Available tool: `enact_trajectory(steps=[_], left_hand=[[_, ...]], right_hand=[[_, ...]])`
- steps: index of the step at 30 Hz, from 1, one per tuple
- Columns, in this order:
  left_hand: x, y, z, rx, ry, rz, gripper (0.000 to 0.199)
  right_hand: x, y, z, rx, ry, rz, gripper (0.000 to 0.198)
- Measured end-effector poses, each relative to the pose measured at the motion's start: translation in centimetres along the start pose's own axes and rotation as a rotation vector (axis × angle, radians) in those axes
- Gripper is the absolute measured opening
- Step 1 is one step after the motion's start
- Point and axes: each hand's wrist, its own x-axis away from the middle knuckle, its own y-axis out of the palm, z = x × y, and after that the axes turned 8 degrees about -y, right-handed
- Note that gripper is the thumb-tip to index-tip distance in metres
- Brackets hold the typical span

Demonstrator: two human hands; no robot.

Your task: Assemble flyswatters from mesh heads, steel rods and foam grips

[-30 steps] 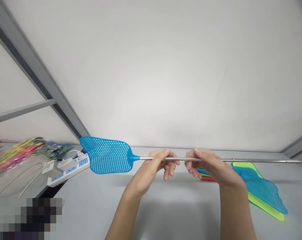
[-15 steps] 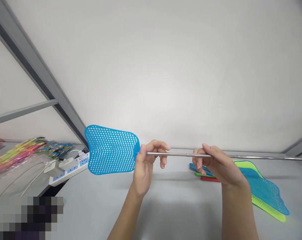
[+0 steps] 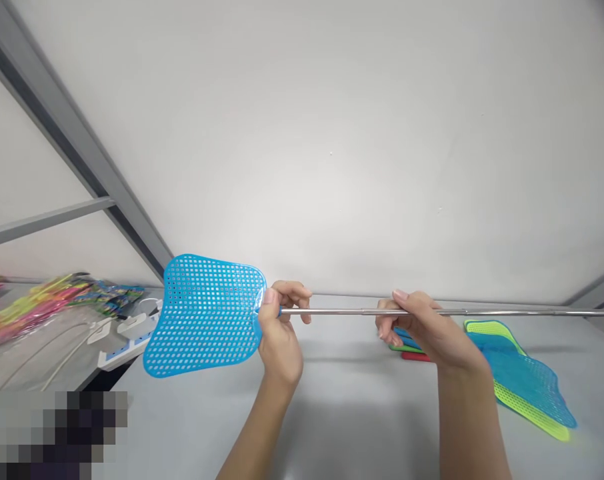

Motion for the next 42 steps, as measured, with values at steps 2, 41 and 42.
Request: enact_trajectory(steps=[2,41,42], left_hand=[[0.0,0.0,-0.1,-0.052,0.007,-0.006,0.040],[2.5,2.4,-1.5,0.479,0.018,0.129,0.044],[2.5,2.4,-1.5,0.480,0.015,0.130,0.044]], right_hand=[[0.2,-0.3,0.1,0.008,0.004,-0.042,0.045],[-0.3,1.1,0.1,-0.002,0.010,-0.189,0.047],[-0.3,1.1,0.1,-0.003,0.009,-0.188,0.047]])
